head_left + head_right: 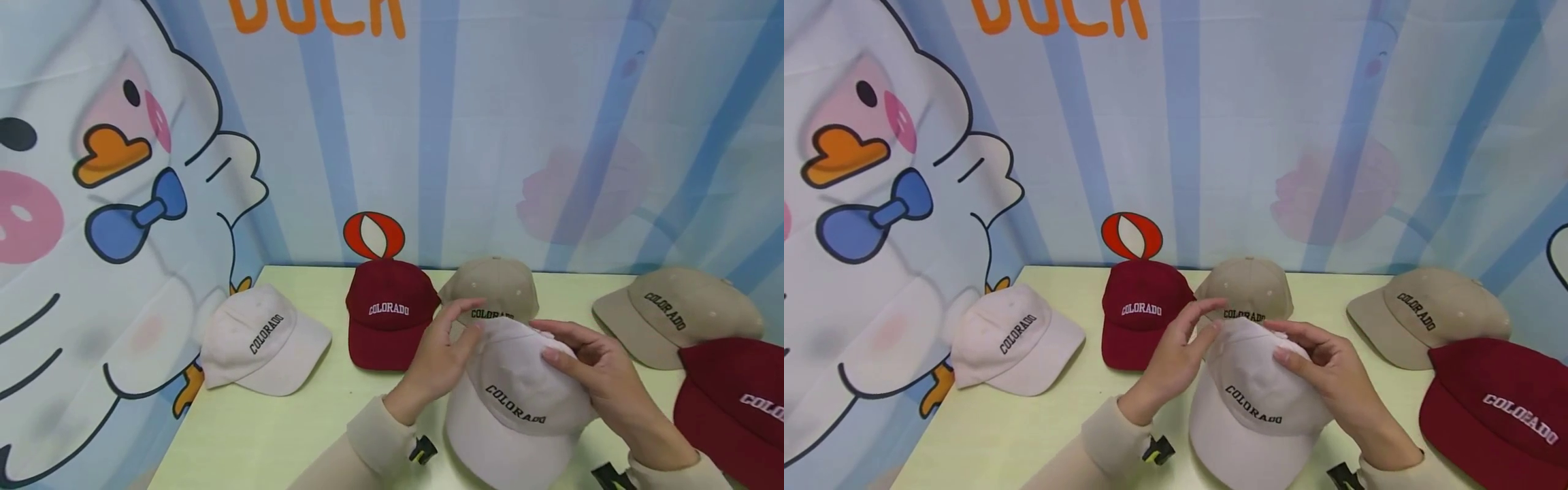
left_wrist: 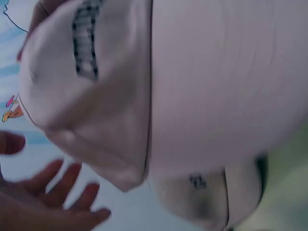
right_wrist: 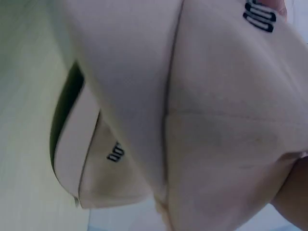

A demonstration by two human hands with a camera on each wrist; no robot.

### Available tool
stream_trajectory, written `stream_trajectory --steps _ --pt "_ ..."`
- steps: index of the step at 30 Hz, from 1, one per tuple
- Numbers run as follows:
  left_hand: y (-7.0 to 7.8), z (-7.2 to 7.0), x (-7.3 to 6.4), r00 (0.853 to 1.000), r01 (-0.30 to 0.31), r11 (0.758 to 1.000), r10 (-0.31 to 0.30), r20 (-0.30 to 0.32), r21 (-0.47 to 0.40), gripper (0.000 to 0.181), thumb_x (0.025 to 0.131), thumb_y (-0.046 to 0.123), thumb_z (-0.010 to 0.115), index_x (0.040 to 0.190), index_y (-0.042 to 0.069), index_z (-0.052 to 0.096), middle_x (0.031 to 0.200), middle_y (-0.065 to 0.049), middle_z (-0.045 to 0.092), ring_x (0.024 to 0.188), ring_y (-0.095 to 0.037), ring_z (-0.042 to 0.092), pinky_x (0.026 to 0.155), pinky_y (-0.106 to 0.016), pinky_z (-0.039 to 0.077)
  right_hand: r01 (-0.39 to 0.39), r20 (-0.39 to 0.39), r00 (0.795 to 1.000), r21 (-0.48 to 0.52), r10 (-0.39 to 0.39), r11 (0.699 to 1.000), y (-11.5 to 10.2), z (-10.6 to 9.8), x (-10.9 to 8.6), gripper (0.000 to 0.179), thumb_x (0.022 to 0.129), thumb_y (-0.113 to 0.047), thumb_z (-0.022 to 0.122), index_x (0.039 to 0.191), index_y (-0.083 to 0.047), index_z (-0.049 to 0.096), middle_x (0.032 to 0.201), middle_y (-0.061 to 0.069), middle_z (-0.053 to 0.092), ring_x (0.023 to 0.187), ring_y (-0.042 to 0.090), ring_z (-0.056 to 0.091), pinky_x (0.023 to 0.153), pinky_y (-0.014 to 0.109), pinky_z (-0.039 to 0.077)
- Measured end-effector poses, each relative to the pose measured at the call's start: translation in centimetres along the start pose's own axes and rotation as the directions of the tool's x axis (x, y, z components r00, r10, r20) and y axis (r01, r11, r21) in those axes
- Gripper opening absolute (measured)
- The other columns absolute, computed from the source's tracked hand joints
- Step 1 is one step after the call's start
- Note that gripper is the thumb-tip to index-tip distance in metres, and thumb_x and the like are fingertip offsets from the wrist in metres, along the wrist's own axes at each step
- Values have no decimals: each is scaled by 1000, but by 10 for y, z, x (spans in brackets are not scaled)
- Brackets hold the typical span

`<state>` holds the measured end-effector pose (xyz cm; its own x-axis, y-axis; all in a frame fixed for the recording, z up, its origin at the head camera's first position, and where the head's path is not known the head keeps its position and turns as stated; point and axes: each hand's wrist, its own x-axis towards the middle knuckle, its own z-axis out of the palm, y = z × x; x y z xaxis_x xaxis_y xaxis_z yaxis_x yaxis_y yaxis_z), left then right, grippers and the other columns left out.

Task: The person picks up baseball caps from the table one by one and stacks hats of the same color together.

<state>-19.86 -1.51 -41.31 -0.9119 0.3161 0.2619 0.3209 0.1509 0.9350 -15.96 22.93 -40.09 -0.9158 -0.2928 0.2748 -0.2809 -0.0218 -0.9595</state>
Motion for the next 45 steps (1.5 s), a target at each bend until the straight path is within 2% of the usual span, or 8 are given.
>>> stream_trajectory --steps 3,6,11,20,24,29,40,45 --pt "-3 -14 3 992 -6 996 -5 123 85 38 108 36 51 140 19 61 142 5 61 138 -12 53 117 -41 44 -9 88 996 29 6 1000 6 7 6 42 103 7 52 142 -6 61 130 -6 72 103 12 72 77 33 62" --pt "-9 -26 5 965 -18 992 -16 262 126 31 109 38 50 125 18 68 118 5 68 113 -5 62 99 -28 54 -43 143 989 61 34 997 10 14 11 42 104 4 52 142 -9 61 126 -5 74 101 14 74 77 34 63" --pt "-18 -41 6 917 -38 995 -2 399 92 30 111 31 47 103 11 66 84 -2 59 78 -6 57 69 -20 48 -112 160 983 98 96 989 17 24 20 40 104 1 55 140 -13 63 121 -4 76 97 13 75 76 34 63" --pt "-32 -58 -3 947 43 999 -38 320 -10 31 112 31 44 105 7 64 95 -4 61 93 -9 60 79 -23 52 -262 106 958 -65 267 963 29 34 32 39 103 -17 64 138 -1 62 108 -6 79 94 12 75 76 32 62" --pt "-39 -65 -7 961 48 998 -34 276 -44 33 112 32 43 100 6 59 92 -1 56 94 -13 57 80 -24 51 -318 108 937 -133 333 939 34 35 33 32 102 -23 66 122 2 69 97 -8 78 87 9 73 76 29 60" --pt "-47 -73 -11 960 85 995 -68 271 -52 34 112 32 42 99 5 58 93 0 55 95 -14 56 82 -25 50 -311 155 928 -185 340 932 39 38 34 28 104 -26 62 93 -1 69 79 -5 72 71 10 68 66 30 57" --pt "-68 -79 -16 954 131 991 -119 274 -28 35 112 38 41 104 9 59 93 -3 57 88 -10 59 82 -25 51 -263 238 932 -73 273 962 55 47 38 22 109 -23 52 90 -13 58 90 -6 65 83 9 66 75 28 55" --pt "-75 -81 -19 951 190 982 -181 250 -13 43 112 37 41 130 4 61 125 -17 62 120 -22 57 108 -40 48 -273 216 935 -75 283 959 63 50 40 24 108 -25 54 88 -12 56 87 -5 62 82 9 65 73 28 54"
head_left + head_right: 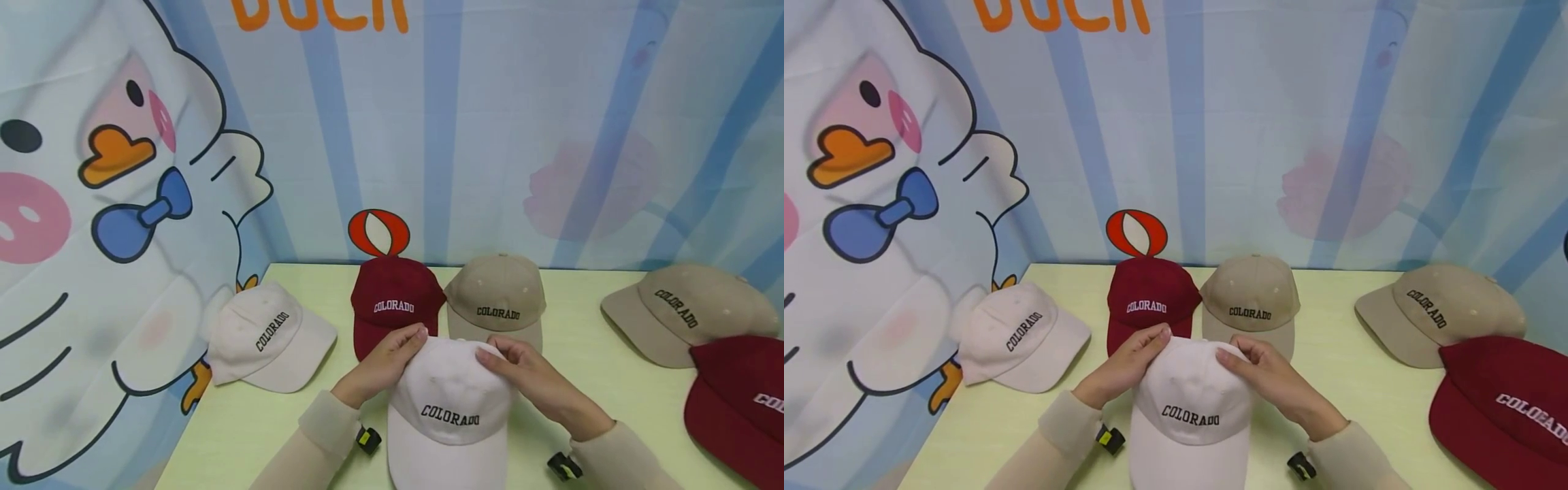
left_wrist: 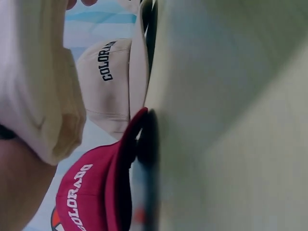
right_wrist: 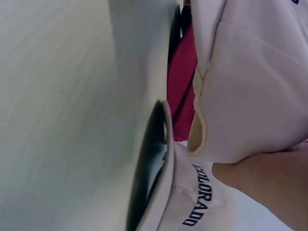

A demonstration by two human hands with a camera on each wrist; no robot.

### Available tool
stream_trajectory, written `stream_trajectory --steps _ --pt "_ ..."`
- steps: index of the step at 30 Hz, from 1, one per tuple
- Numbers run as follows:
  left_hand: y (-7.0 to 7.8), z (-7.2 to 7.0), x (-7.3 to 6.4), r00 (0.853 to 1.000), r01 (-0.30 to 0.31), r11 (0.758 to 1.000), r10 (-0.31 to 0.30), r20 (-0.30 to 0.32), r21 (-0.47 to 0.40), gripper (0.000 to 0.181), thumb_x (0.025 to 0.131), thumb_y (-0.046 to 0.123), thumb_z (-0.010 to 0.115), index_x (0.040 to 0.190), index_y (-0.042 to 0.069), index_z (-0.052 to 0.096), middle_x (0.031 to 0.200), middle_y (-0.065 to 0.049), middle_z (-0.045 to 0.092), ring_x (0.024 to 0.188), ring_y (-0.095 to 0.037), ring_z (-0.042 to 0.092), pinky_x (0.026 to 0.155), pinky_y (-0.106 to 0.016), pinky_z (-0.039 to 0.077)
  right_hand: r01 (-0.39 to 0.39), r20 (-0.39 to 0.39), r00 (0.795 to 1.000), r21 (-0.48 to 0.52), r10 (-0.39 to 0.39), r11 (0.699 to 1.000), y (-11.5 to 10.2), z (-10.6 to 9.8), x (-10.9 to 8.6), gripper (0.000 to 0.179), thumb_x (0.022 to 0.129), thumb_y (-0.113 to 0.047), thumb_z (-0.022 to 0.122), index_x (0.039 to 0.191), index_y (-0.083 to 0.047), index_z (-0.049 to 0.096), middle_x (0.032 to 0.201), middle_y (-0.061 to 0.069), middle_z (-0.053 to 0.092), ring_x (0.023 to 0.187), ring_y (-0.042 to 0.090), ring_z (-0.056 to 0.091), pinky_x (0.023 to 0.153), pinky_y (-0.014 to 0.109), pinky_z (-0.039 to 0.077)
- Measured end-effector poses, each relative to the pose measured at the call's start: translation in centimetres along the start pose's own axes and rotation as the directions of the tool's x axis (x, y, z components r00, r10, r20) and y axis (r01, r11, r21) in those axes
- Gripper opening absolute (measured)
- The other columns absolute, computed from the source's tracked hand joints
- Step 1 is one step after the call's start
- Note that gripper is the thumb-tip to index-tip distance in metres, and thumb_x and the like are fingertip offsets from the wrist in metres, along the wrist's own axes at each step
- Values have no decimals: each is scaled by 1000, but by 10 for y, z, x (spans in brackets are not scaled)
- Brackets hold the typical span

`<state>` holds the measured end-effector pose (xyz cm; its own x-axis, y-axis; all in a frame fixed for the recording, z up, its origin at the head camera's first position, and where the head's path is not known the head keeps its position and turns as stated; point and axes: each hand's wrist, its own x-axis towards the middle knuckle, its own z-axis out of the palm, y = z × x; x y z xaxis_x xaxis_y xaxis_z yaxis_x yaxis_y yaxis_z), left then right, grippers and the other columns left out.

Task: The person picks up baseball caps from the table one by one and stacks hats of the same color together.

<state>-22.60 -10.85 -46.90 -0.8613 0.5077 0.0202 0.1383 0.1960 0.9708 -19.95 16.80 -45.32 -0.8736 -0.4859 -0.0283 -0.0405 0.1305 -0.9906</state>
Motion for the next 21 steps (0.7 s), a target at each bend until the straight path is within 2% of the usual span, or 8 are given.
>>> stream_trajectory --steps 2,5,10,14,16,18,21 --pt "-4 -1 -1 1000 30 999 -30 -4 -12 49 112 36 41 145 2 55 148 -21 53 140 -29 47 121 -50 37 -18 -17 1000 -4 18 1000 2 0 2 25 108 -26 56 87 -12 55 86 -5 60 82 9 63 73 27 53" --pt "-9 -1 -1 998 65 996 -64 13 -53 55 112 35 41 155 0 42 165 -23 34 156 -36 28 128 -56 22 -49 -53 997 -14 48 999 6 0 6 27 107 -28 57 86 -13 53 85 -5 56 83 9 59 74 27 50" --pt "-16 -1 1 998 69 995 -68 17 -73 53 113 33 39 152 -2 47 164 -21 37 156 -35 28 128 -55 21 -92 -114 990 -25 88 995 13 -1 11 28 105 -31 61 85 -13 55 82 -5 57 79 9 58 72 26 49" --pt "-16 1 3 998 51 998 -52 -31 -43 50 113 30 39 150 -3 48 161 -23 42 154 -34 33 128 -55 23 -113 -145 984 -48 105 992 14 1 13 27 104 -33 62 89 -11 58 85 -3 61 77 10 60 70 26 51" --pt "-15 2 3 998 35 999 -37 -45 -29 46 113 30 39 140 -4 54 146 -24 53 142 -33 45 123 -51 34 -119 -159 981 -70 106 990 14 2 13 28 105 -34 62 92 -9 59 88 -1 61 80 11 60 72 27 52" --pt "-12 3 4 997 25 999 -26 -66 -24 40 113 30 40 126 -3 58 125 -19 60 126 -27 53 111 -42 43 -118 -175 980 -104 99 988 13 3 13 30 105 -36 61 97 -7 61 92 0 61 84 12 59 74 27 52" --pt "-9 4 4 996 11 1000 -13 -91 -26 30 113 28 42 106 2 56 96 -8 53 100 -19 53 90 -31 43 -115 -191 978 -139 87 984 11 4 13 32 105 -37 60 103 -5 62 97 2 62 89 12 59 77 26 51"
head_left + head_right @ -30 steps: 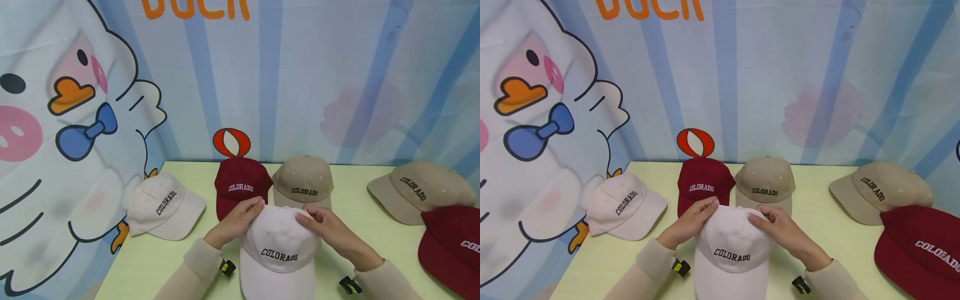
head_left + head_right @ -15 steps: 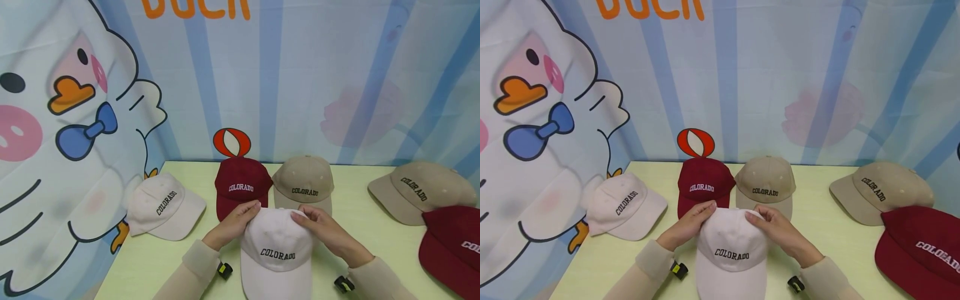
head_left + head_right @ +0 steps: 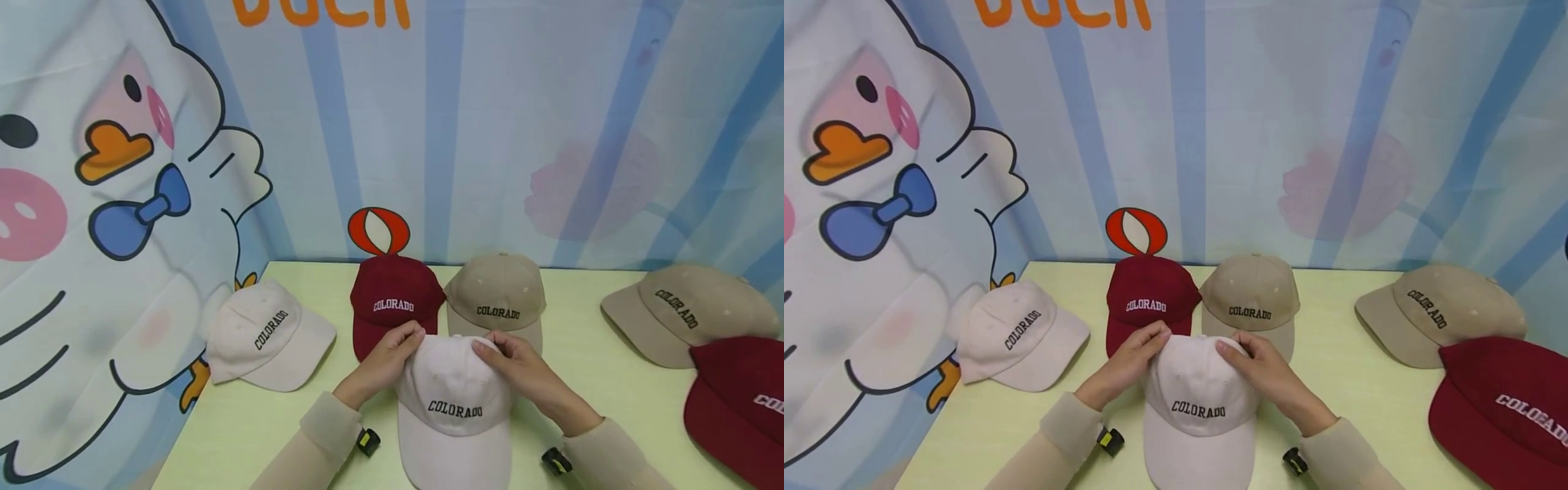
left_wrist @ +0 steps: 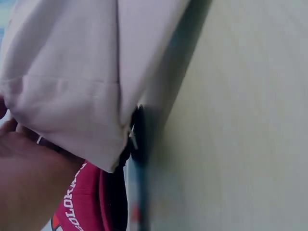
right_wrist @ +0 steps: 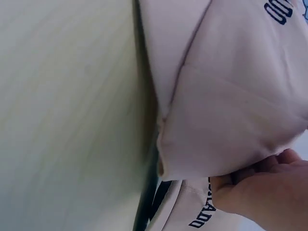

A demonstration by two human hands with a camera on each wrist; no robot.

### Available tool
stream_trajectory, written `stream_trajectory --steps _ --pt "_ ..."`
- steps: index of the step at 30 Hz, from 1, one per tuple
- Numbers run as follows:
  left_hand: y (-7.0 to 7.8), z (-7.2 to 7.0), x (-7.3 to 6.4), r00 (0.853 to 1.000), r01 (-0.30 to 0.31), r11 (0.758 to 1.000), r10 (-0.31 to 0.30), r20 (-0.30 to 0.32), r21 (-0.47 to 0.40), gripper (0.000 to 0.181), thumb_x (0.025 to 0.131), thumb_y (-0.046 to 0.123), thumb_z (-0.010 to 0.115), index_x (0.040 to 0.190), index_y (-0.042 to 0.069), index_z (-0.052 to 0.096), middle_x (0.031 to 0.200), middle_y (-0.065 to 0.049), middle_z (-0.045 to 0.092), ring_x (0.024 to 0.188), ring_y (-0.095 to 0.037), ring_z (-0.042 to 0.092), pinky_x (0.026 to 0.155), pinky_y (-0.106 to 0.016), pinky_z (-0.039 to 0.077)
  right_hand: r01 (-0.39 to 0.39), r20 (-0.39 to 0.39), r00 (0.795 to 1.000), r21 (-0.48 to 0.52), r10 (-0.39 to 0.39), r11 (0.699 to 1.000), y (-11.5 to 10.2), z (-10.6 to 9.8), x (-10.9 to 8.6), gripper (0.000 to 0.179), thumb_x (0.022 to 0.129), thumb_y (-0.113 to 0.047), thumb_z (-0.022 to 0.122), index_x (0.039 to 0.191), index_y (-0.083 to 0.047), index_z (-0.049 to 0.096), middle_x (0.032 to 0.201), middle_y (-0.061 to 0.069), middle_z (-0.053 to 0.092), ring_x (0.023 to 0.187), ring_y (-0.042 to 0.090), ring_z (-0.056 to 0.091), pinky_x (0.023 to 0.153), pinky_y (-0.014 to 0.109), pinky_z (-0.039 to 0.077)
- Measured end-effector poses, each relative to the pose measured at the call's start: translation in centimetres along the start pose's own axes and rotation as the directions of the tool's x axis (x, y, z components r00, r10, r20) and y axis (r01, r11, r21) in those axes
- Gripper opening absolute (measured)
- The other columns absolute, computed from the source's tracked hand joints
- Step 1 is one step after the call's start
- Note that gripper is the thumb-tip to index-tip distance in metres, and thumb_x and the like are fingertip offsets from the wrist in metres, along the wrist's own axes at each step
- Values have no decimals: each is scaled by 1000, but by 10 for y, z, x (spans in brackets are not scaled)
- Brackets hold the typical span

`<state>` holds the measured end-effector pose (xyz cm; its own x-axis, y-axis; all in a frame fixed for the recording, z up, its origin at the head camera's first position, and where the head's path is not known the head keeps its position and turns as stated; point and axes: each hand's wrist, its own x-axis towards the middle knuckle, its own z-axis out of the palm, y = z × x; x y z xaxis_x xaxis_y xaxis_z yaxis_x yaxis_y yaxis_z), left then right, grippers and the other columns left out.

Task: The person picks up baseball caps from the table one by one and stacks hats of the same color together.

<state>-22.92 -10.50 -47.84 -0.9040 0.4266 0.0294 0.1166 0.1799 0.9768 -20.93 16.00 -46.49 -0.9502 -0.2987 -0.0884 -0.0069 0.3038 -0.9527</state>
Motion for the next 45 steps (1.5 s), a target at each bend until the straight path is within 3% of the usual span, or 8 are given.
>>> stream_trajectory --steps 3,12,21,28,32,37,42,45 --pt "1 -1 -1 1000 -3 1000 3 -30 18 24 112 27 44 106 9 60 97 0 57 99 -12 54 91 -28 44 8 -4 1000 -21 -8 1000 -2 1 0 33 106 -37 58 111 -4 63 103 5 63 92 14 58 80 26 51" --pt "6 -6 -5 998 -21 995 26 -58 94 26 110 26 51 129 16 64 129 -6 67 121 -18 59 108 -37 46 15 -43 999 -70 -18 997 -9 3 0 41 107 -37 57 136 -8 62 134 11 65 119 18 59 98 27 49" --pt "19 -25 -21 986 -53 988 74 -147 145 27 108 22 55 133 13 62 135 -6 65 128 -24 59 111 -41 47 182 -144 969 -144 -203 973 -29 13 -6 38 105 -24 62 138 -5 58 144 14 53 140 37 49 119 60 36" --pt "23 -47 -46 972 -30 980 75 -225 197 29 109 24 55 135 14 61 137 -3 63 131 -20 57 113 -48 46 264 -164 949 -62 -270 963 -59 34 -18 32 104 -17 63 135 -8 61 138 8 55 139 25 48 124 50 33" --pt "24 -65 -60 954 -32 974 98 -285 225 32 109 25 55 137 10 60 140 -7 61 134 -23 57 111 -46 47 288 -147 948 17 -283 957 -72 51 -23 29 103 -16 64 131 -11 64 136 4 57 138 19 49 123 41 36" --pt "24 -87 -73 918 -23 964 125 -376 265 35 109 21 55 140 5 58 141 -12 60 137 -28 54 113 -49 46 280 -65 959 118 -274 953 -83 79 -25 30 103 -14 63 133 -13 62 141 4 56 141 22 48 123 47 36" --pt "21 -110 -86 874 65 953 89 -477 297 39 110 21 51 146 5 52 150 -14 52 146 -32 42 122 -57 32 235 4 971 197 -240 952 -89 110 -19 34 102 -14 64 136 -12 61 144 6 55 139 22 51 124 51 34" --pt "18 -123 -95 835 146 939 52 -548 311 44 110 24 49 150 6 48 155 -16 44 150 -35 36 123 -59 27 189 43 978 207 -202 960 -90 125 -13 40 102 -19 65 141 -14 58 146 6 53 140 23 50 123 51 34"
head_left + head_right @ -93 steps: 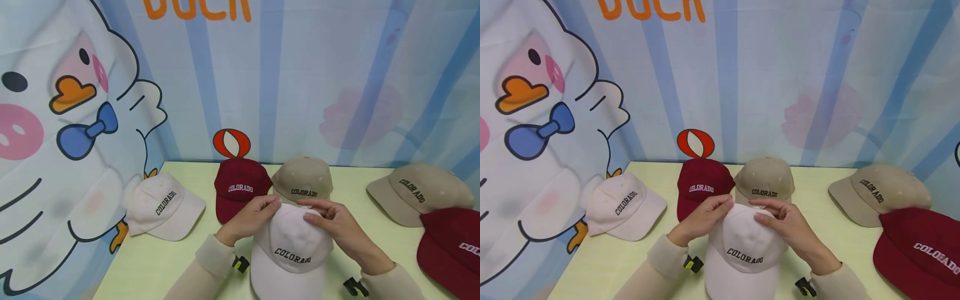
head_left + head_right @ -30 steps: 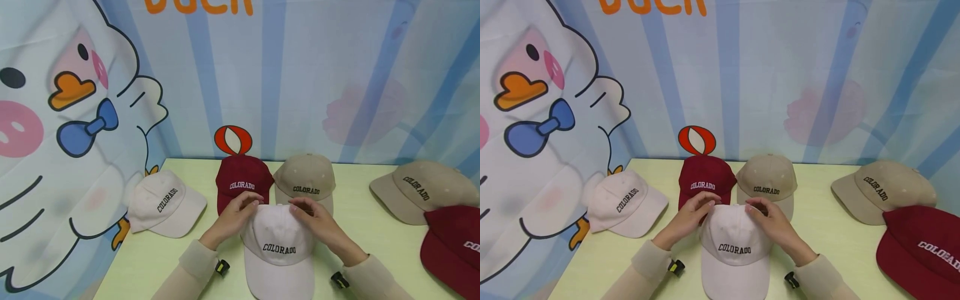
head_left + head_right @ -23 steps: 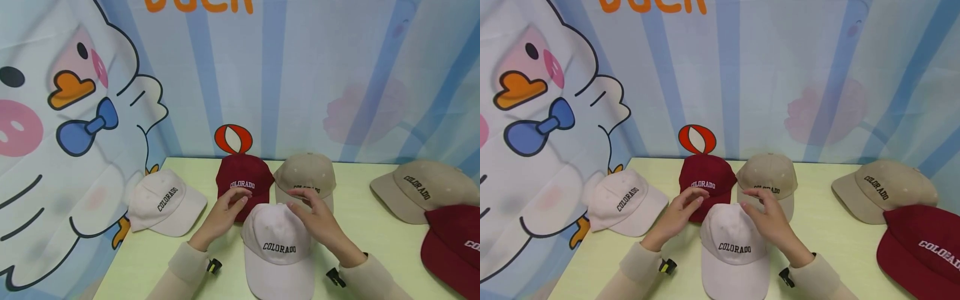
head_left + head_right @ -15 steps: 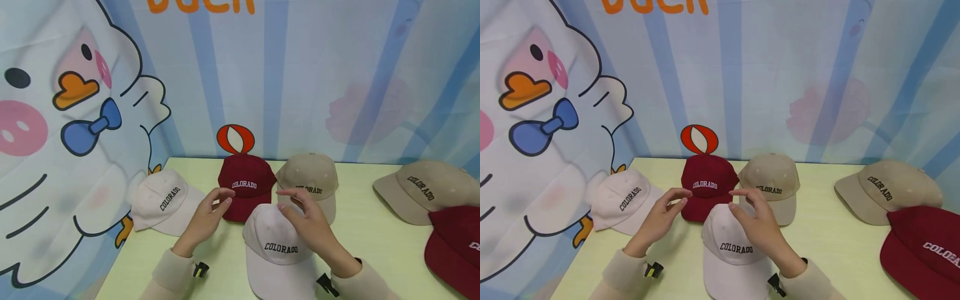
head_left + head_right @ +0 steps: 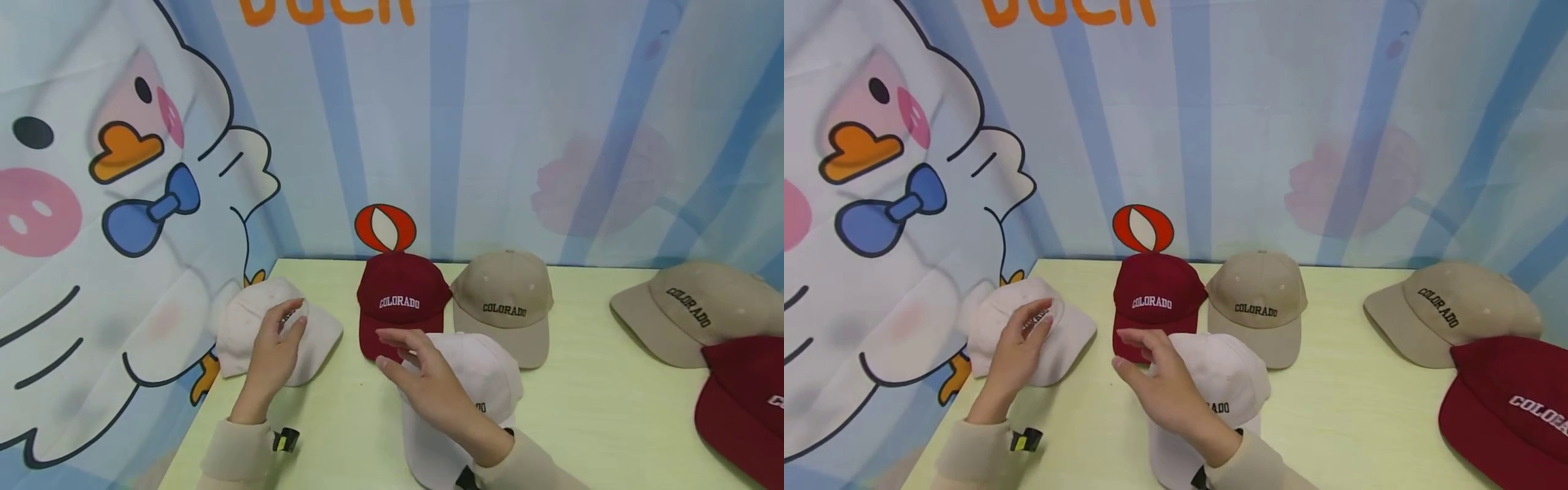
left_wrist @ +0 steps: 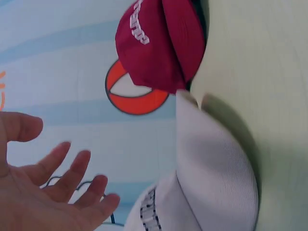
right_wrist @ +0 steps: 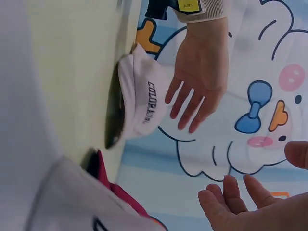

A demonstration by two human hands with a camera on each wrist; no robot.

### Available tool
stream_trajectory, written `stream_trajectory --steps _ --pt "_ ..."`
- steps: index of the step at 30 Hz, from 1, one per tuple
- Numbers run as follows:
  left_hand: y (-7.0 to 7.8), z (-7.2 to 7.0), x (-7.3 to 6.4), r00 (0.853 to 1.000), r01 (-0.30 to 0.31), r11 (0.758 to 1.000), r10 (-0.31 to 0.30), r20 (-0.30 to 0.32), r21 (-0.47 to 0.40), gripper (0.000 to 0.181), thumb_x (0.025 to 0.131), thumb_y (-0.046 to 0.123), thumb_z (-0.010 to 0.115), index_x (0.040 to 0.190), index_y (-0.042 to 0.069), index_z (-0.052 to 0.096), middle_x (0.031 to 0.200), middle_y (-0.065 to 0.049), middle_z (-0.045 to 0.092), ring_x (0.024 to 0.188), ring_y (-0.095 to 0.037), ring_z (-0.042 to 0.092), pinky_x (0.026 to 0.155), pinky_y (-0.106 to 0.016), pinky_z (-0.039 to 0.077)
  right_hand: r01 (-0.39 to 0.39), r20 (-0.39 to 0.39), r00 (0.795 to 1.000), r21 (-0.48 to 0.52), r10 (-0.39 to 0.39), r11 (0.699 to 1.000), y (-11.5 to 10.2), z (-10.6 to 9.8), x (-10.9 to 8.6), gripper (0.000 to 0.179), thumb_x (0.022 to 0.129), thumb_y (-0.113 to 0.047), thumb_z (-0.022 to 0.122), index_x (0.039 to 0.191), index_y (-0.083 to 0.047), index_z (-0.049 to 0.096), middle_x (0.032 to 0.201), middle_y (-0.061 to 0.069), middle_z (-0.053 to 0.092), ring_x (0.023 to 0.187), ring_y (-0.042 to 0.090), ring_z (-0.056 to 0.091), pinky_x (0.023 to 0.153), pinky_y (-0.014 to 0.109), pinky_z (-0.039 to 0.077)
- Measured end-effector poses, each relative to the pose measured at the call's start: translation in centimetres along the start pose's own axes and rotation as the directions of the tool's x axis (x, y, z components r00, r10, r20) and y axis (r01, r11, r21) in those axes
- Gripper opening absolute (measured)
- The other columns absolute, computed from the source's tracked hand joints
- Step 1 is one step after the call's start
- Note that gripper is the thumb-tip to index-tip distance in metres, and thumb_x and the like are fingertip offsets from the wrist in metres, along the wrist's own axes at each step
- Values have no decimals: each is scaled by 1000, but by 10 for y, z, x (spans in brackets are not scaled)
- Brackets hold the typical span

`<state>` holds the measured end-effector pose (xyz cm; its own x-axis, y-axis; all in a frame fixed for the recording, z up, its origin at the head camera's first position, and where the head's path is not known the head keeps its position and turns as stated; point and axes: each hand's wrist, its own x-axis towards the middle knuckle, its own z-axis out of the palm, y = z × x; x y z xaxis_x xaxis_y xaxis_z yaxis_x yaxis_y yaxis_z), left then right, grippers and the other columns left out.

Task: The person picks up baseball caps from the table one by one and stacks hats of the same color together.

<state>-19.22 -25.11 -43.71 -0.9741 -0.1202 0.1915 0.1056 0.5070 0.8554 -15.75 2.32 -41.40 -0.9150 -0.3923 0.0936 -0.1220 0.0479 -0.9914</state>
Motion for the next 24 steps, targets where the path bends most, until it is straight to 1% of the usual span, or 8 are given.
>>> stream_trajectory --steps 3,7,9,13,16,19,24 --pt "-7 -11 1 997 52 997 -48 -65 59 47 110 24 48 154 7 43 160 -19 37 152 -38 32 123 -62 25 -41 7 999 16 41 999 6 13 8 44 103 -23 64 145 -13 56 147 8 53 140 27 50 122 51 36" --pt "-16 -22 1 986 113 987 -97 -134 118 52 109 21 48 158 7 37 164 -22 28 154 -43 27 123 -65 23 -86 -27 996 54 87 995 15 29 18 47 103 -25 63 146 -8 55 147 12 54 139 31 51 118 48 42" --pt "-19 -27 0 978 145 981 -123 -171 126 55 108 21 48 159 6 35 166 -23 25 155 -44 26 123 -67 22 -106 -48 993 71 109 992 20 36 21 47 103 -26 63 146 -8 55 146 13 56 137 31 52 115 47 45" --pt "-24 -33 1 956 209 972 -179 -234 108 60 108 24 46 162 7 28 168 -21 18 153 -46 24 122 -69 20 -129 -93 986 89 137 988 30 50 29 45 103 -26 64 144 -10 58 142 11 59 133 31 54 111 45 47" --pt "-28 -37 3 943 242 965 -210 -258 100 64 107 24 46 164 5 22 168 -22 13 152 -48 23 122 -69 19 -155 -113 980 101 166 983 37 59 35 45 102 -28 64 143 -12 58 141 10 58 133 29 54 110 47 47" --pt "-32 -39 6 938 259 959 -222 -266 111 67 107 24 46 164 1 18 168 -25 9 151 -49 21 122 -69 19 -181 -122 974 104 193 978 43 68 41 46 101 -29 65 144 -12 58 142 11 58 134 29 54 110 49 47" --pt "-40 -40 11 933 293 945 -249 -260 145 72 106 24 46 163 -5 13 168 -31 5 152 -52 14 122 -69 17 -233 -100 964 120 245 965 49 81 46 54 99 -24 65 147 -4 54 144 19 58 132 34 59 108 55 48"
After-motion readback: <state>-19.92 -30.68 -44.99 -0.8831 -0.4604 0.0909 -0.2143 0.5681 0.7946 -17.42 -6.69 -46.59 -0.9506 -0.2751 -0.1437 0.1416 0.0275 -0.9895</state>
